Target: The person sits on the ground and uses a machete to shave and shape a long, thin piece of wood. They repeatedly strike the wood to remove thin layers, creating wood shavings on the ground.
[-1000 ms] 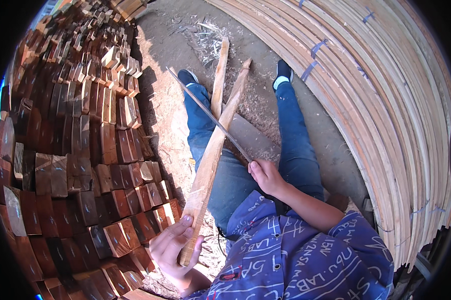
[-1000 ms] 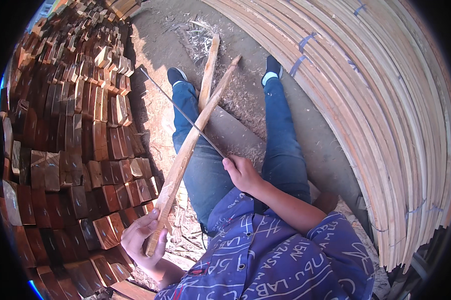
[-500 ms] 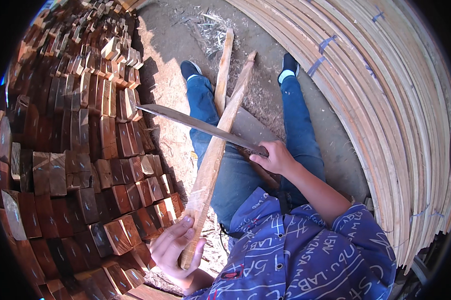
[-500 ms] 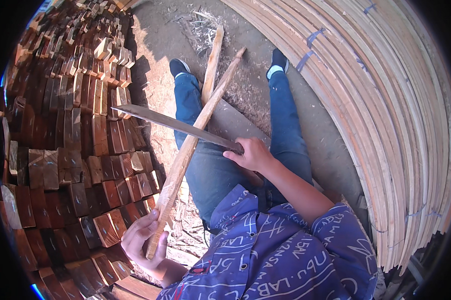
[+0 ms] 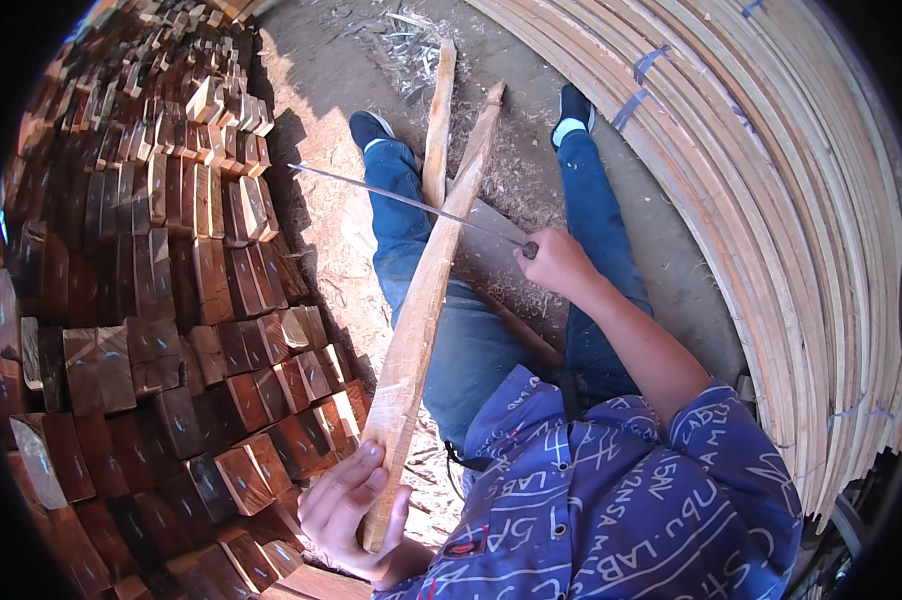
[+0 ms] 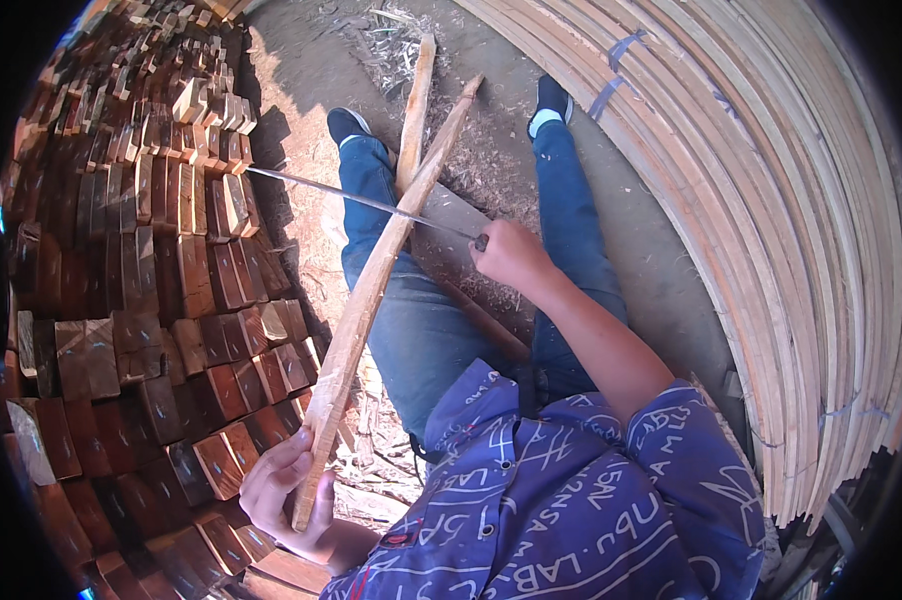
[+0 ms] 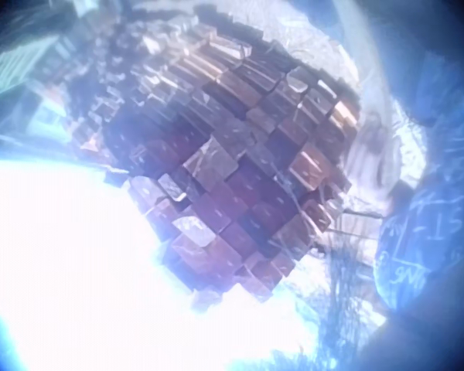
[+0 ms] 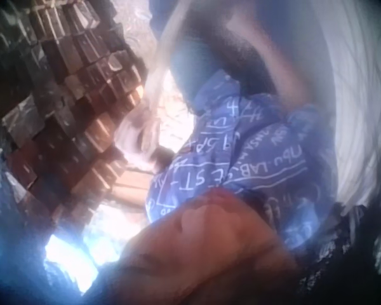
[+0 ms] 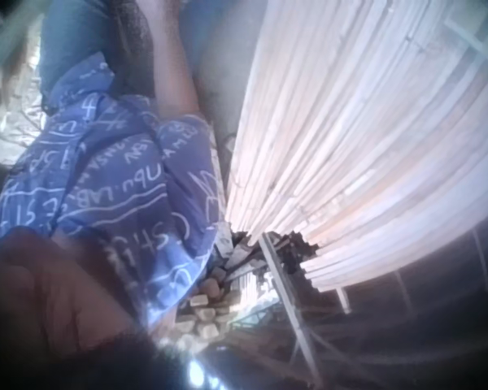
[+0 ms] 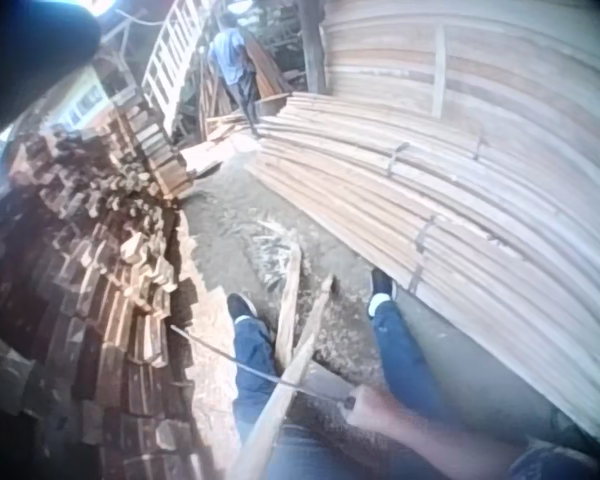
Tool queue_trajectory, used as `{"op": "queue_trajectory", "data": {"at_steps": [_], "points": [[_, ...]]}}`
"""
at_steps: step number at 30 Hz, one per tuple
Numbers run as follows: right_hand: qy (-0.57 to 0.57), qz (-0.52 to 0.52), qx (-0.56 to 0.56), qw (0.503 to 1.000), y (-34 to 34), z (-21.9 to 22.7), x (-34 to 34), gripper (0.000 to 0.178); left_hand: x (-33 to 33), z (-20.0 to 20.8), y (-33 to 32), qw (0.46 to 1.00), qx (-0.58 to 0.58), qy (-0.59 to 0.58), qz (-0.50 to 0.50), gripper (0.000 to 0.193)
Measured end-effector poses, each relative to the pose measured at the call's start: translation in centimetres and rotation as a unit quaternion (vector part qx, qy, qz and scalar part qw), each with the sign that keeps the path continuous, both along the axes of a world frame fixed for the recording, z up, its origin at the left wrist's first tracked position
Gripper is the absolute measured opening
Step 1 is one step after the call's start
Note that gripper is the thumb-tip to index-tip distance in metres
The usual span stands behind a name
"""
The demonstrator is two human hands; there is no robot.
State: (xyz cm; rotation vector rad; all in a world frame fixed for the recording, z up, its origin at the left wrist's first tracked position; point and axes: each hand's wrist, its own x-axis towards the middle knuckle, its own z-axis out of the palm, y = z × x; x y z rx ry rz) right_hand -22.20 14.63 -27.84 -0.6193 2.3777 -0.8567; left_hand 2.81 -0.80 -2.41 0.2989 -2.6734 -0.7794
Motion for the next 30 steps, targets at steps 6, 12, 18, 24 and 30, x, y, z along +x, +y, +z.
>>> {"op": "queue_trajectory", "data": {"at_steps": [6,12,18,24,30], "points": [[-0.01,0.026,-0.011,1.0,0.1,1.4,0.4,0.026,0.2,-0.6,-0.1,1.0,0.003,0.009,0.009,0.025],[0.019,0.085,-0.049,0.995,-1.4,4.3,1.4,0.023,-0.4,0.1,0.4,1.0,0.024,-0.002,0.005,0.023],[-0.002,0.03,-0.093,0.995,-2.5,1.4,1.7,0.019,0.4,-0.3,-1.0,1.0,0.005,-0.002,0.01,0.023],[-0.003,0.084,-0.059,0.995,-3.3,5.6,2.5,0.019,2.2,-1.5,-1.9,0.996,0.046,-0.003,0.075,0.028],[-0.003,0.086,-0.072,0.994,-2.5,4.3,2.6,0.018,1.8,-1.4,-1.7,0.996,0.057,0.001,0.074,0.026]]}}
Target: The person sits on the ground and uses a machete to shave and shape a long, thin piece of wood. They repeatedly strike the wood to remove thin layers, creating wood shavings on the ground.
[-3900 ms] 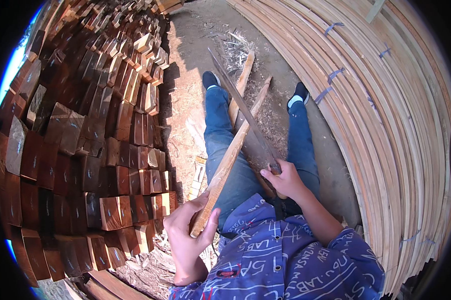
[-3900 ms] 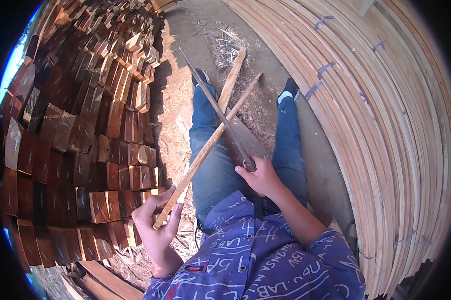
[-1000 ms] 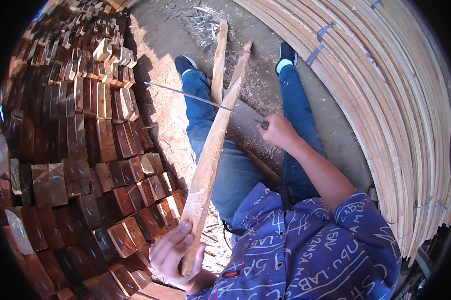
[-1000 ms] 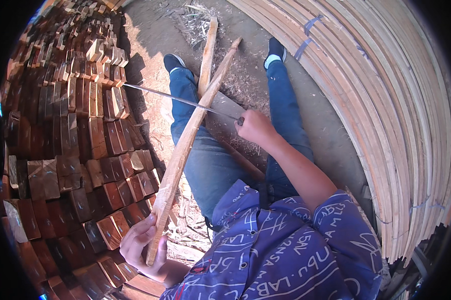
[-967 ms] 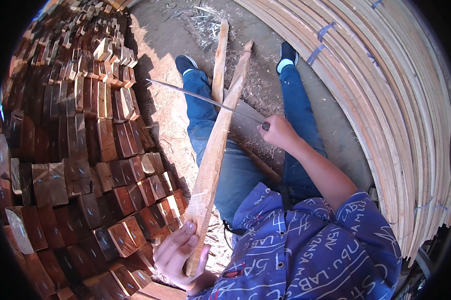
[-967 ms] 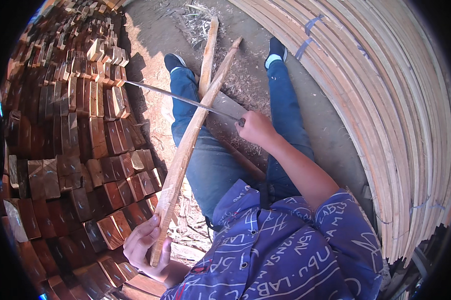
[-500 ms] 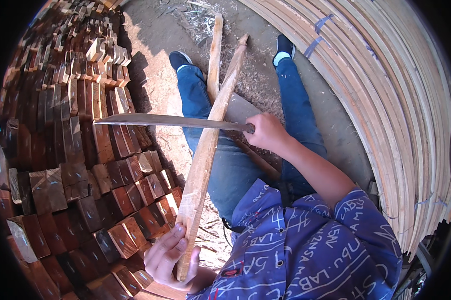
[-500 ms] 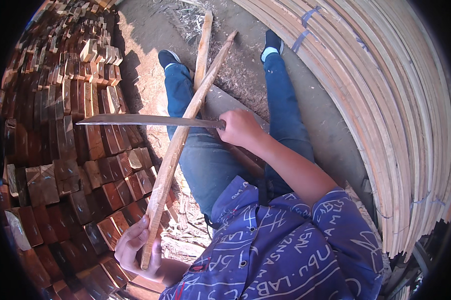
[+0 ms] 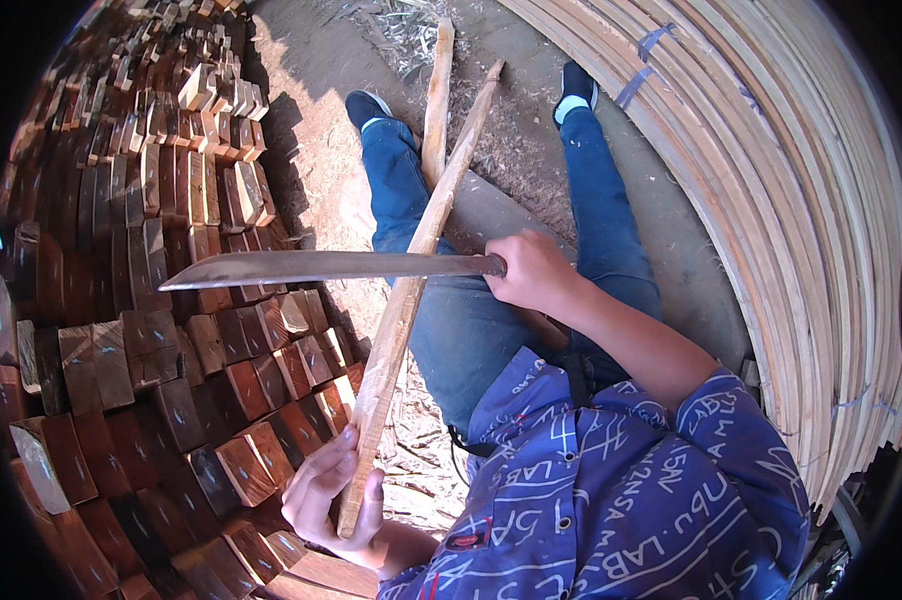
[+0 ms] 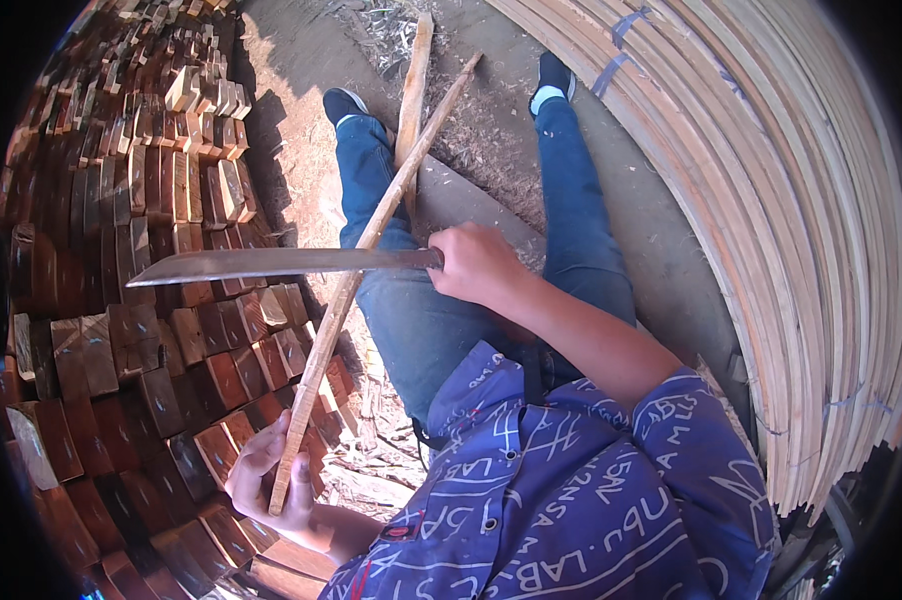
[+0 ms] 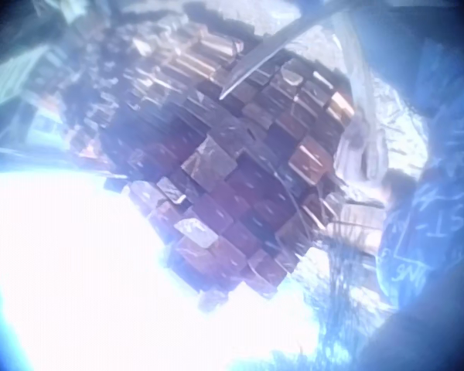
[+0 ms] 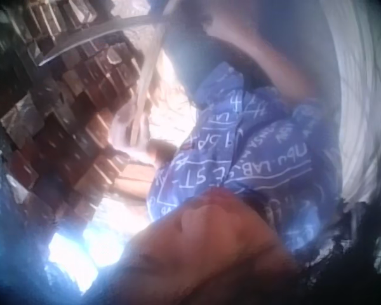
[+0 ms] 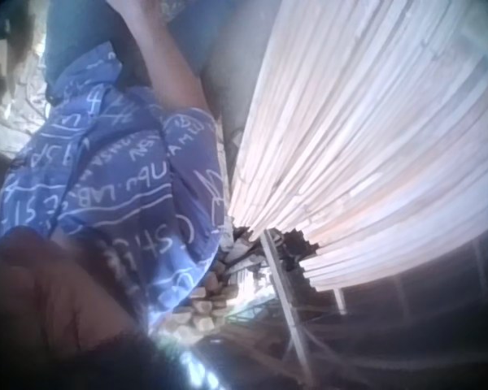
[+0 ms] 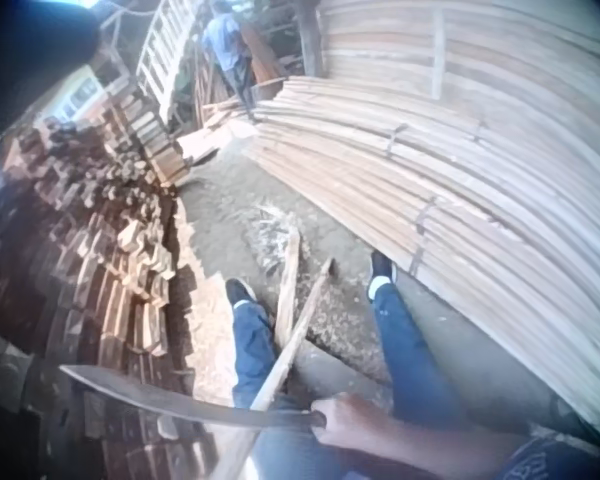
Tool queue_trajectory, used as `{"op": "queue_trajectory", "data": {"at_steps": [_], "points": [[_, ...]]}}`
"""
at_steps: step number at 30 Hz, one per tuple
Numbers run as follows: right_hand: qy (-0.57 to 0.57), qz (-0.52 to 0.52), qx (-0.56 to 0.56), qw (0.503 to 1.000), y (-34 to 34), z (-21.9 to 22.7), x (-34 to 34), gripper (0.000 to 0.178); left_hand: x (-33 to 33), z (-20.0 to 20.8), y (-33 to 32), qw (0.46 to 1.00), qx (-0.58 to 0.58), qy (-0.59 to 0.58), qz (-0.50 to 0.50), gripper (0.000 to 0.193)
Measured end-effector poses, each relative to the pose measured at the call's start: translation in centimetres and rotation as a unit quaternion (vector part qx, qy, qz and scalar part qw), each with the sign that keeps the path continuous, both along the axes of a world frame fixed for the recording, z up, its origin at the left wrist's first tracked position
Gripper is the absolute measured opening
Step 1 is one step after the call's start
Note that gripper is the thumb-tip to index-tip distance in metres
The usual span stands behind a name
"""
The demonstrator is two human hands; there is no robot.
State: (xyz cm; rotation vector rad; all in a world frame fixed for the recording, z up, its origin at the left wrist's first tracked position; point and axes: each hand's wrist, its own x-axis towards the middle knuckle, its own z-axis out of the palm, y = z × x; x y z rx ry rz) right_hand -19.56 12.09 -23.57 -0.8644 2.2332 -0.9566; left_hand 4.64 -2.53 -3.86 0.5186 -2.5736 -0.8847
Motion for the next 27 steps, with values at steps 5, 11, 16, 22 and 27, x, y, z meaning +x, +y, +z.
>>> {"op": "queue_trajectory", "data": {"at_steps": [5,11,16,22,27], "points": [[0.01,-0.011,0.027,1.0,-0.4,-1.9,0.5,0.017,0.7,-0.2,-0.7,1.0,-0.005,-0.026,0.004,0.026],[0.008,0.043,-0.028,0.999,-0.2,2.4,1.5,0.017,0.1,0.0,-0.1,1.0,-0.023,-0.01,-0.017,0.025],[0.0,-0.052,0.03,0.998,0.7,-1.2,-0.8,0.017,-1.4,0.9,0.8,1.0,-0.025,0.0,-0.015,0.025],[0.048,-0.018,0.022,0.998,0.6,0.4,-0.3,0.017,-1.3,0.7,0.5,0.999,-0.031,-0.003,0.023,0.026],[0.004,0.015,0.004,1.0,0.8,3.7,0.0,0.018,-1.9,1.1,1.3,0.998,-0.034,0.025,-0.037,0.028]]}}
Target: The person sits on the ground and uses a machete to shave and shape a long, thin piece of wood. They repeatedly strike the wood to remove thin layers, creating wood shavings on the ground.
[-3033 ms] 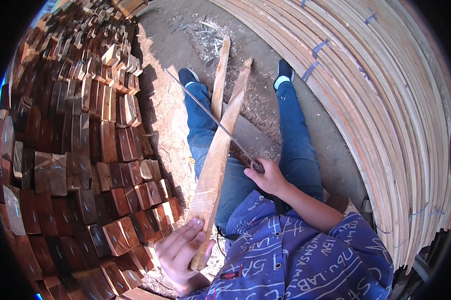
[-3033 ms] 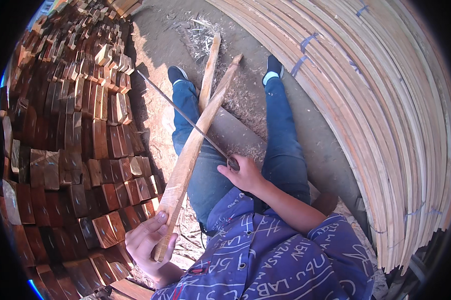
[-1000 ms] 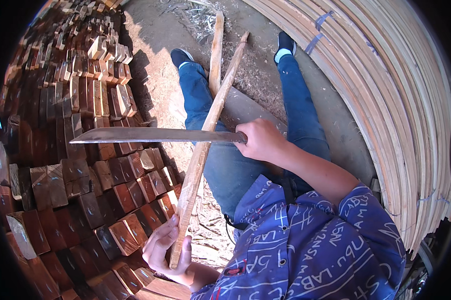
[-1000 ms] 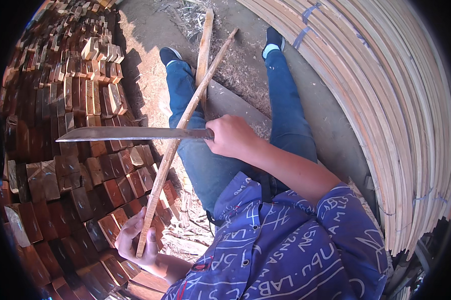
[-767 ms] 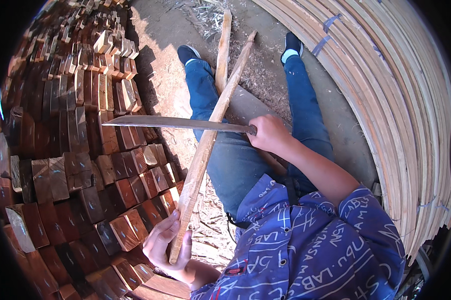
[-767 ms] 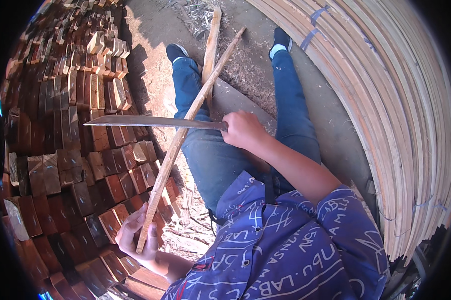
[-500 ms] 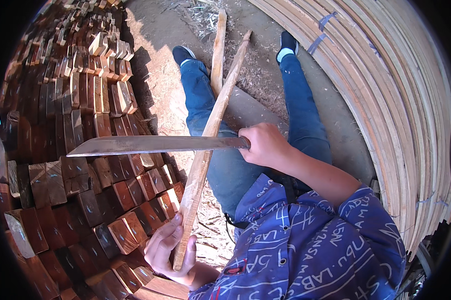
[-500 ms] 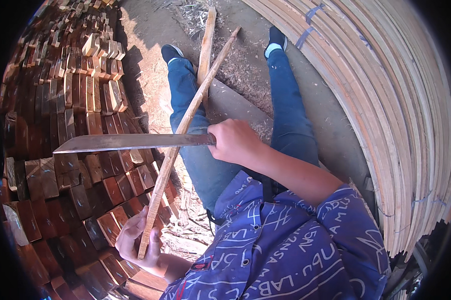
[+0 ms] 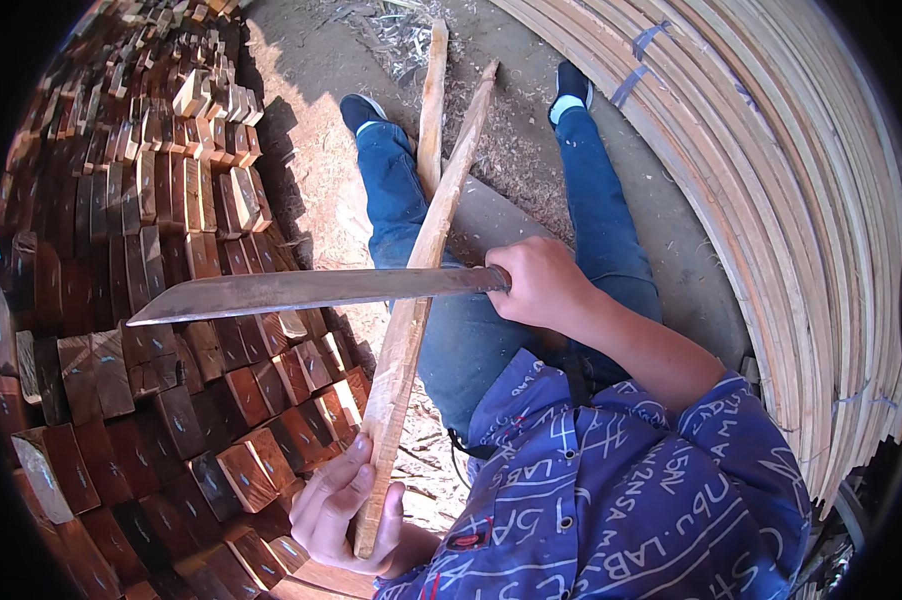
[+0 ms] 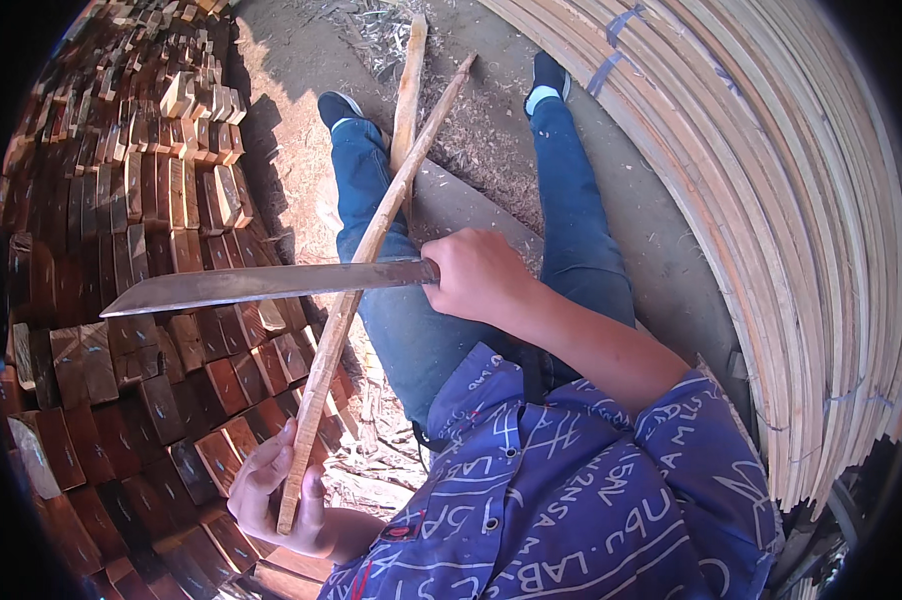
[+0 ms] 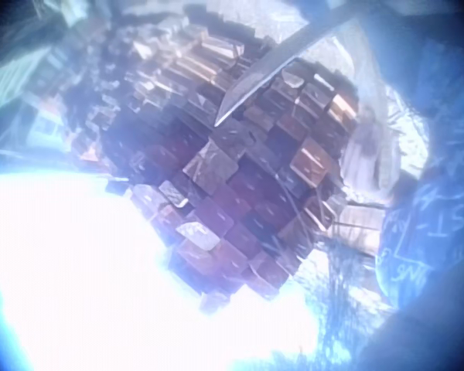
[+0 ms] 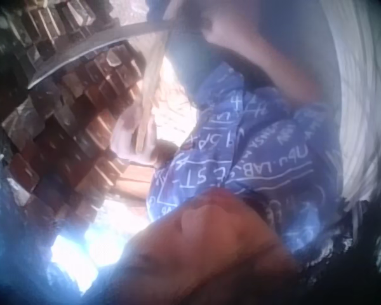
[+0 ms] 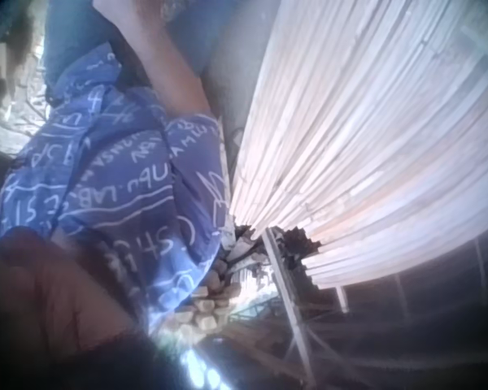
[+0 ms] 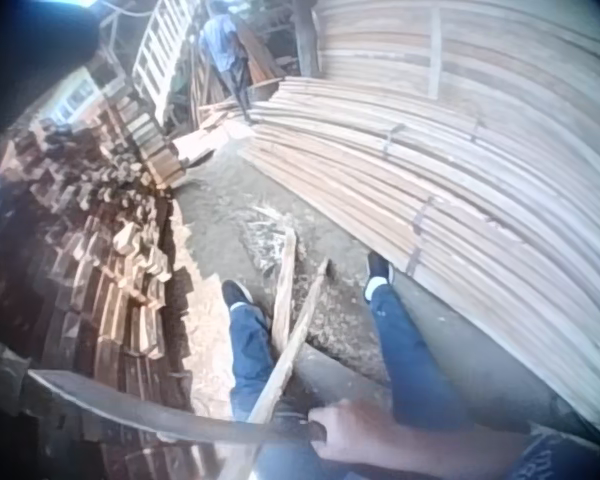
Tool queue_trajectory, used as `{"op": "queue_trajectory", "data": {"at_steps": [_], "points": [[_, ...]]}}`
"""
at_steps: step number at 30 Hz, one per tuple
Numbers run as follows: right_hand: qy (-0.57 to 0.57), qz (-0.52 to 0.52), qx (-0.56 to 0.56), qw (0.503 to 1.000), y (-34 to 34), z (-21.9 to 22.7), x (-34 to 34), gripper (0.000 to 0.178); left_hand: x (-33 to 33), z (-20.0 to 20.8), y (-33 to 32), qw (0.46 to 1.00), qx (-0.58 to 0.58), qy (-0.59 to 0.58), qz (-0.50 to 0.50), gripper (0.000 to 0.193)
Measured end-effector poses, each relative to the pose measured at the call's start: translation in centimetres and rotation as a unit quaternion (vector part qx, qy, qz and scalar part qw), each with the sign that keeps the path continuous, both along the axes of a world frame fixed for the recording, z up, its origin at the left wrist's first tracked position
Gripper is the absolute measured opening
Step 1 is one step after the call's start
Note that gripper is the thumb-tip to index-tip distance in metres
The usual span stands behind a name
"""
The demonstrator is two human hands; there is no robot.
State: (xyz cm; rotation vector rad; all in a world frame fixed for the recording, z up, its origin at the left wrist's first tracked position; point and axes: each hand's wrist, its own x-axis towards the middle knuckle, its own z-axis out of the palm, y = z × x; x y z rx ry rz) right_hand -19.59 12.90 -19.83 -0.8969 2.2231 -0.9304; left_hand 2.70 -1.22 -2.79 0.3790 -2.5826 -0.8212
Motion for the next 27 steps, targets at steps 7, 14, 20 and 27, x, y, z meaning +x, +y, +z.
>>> {"op": "queue_trajectory", "data": {"at_steps": [7,14,20,27], "points": [[0.002,-0.055,0.033,0.998,0.6,-5.1,-1.9,0.018,-0.4,0.3,0.0,0.999,-0.003,-0.018,0.05,0.027],[-0.001,0.026,-0.04,0.999,0.3,1.0,-0.1,0.018,-0.2,0.1,-0.1,1.0,0.006,0.013,0.015,0.028],[0.017,-0.048,0.058,0.997,0.5,-4.6,-2.4,0.018,-0.3,0.7,-0.4,0.999,0.0,-0.048,0.006,0.024],[0.013,0.014,0.003,1.0,0.4,-0.4,-0.1,0.02,0.4,-0.4,-0.7,1.0,0.003,-0.006,0.009,0.024]]}}
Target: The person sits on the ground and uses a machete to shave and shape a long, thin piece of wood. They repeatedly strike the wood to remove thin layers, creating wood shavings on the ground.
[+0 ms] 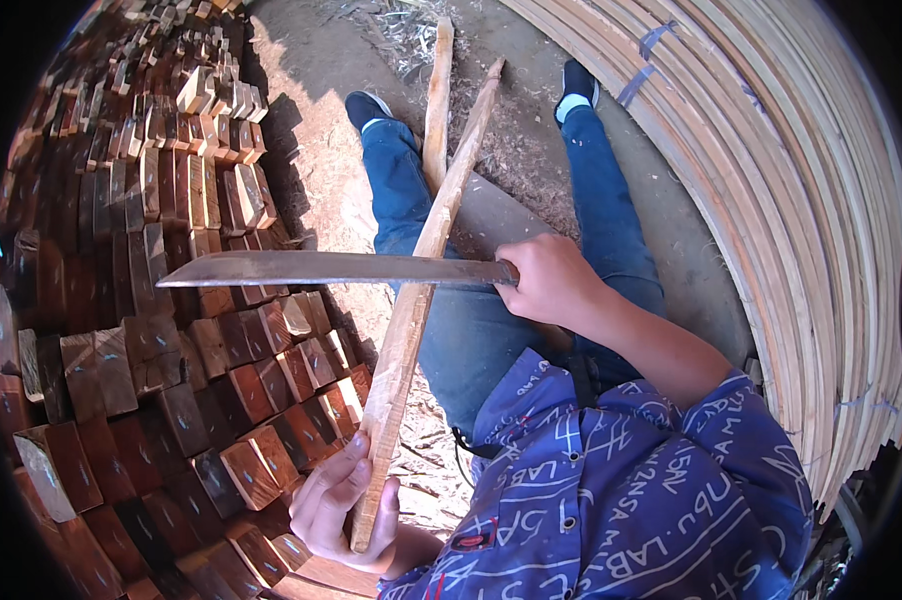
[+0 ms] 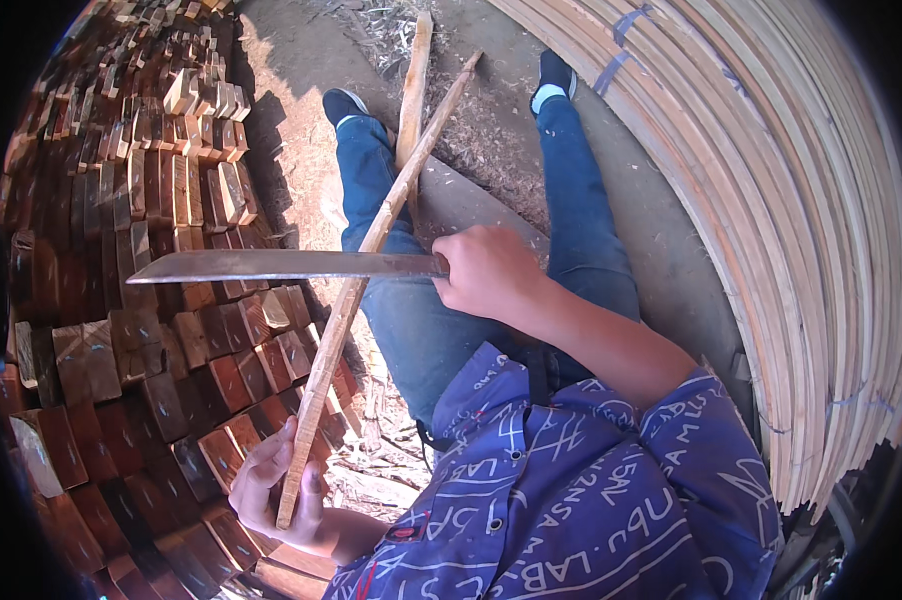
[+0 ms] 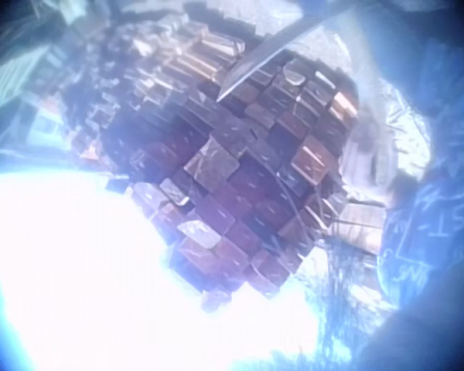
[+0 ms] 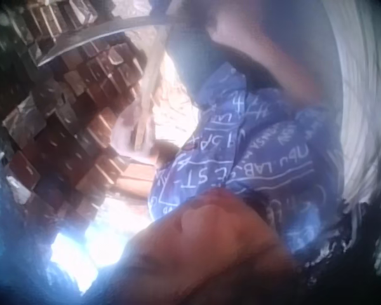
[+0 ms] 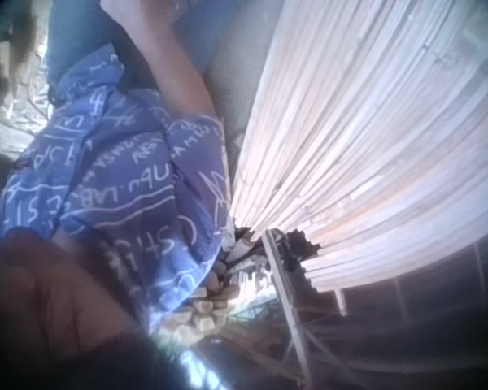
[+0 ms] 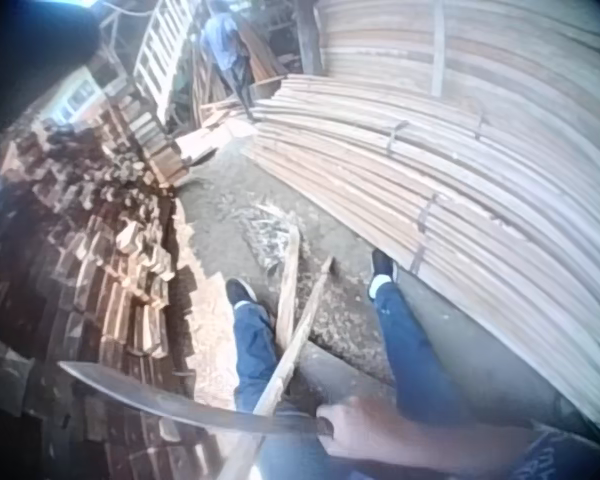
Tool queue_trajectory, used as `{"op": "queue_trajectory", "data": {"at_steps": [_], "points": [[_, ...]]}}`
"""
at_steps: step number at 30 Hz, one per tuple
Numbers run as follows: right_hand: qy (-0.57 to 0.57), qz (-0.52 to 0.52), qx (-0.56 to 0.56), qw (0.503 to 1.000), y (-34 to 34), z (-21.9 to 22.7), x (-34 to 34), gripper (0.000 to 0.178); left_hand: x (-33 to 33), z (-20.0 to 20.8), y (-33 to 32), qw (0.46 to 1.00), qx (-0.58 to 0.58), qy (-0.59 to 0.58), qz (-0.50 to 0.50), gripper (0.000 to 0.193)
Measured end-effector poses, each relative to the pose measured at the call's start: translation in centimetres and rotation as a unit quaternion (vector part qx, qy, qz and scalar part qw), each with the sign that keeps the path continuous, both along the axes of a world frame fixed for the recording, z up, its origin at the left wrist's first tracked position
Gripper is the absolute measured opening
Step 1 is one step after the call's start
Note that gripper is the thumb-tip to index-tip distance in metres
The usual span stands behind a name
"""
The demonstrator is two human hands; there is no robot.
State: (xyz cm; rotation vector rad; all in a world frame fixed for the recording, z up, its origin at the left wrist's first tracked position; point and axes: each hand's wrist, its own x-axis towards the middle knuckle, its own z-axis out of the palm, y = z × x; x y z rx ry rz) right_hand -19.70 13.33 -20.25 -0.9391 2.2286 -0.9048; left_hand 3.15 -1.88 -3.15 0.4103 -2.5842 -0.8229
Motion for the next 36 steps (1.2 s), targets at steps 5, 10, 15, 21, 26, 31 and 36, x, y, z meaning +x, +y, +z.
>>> {"op": "queue_trajectory", "data": {"at_steps": [5,10,15,21,26,31,36], "points": [[0.028,-0.059,0.063,0.996,0.7,-4.9,-2.1,0.023,-0.5,0.9,0.3,1.0,0.002,-0.03,0.003,0.025],[0.036,-0.074,0.06,0.995,0.7,-5.2,-1.7,0.023,0.0,0.2,-0.2,1.0,-0.007,-0.017,0.013,0.028],[0.044,0.009,0.002,0.999,0.9,0.1,-0.4,0.017,-0.3,0.4,0.5,1.0,-0.008,-0.019,-0.019,0.028],[0.023,-0.076,0.062,0.995,1.9,-6.4,-2.7,0.02,-1.0,1.1,0.8,1.0,-0.018,-0.024,0.001,0.027],[0.02,-0.065,0.064,0.996,1.8,-3.5,-2.2,0.019,-0.4,0.2,0.6,0.999,-0.03,-0.019,0.013,0.027],[0.013,-0.017,-0.008,1.0,2.2,-0.5,-1.1,0.017,-0.7,1.0,0.4,0.999,-0.029,-0.034,-0.009,0.025],[0.03,-0.087,0.054,0.994,3.0,-7.9,-3.3,0.018,-1.4,1.7,0.3,0.997,-0.026,-0.058,-0.041,0.028]]}}
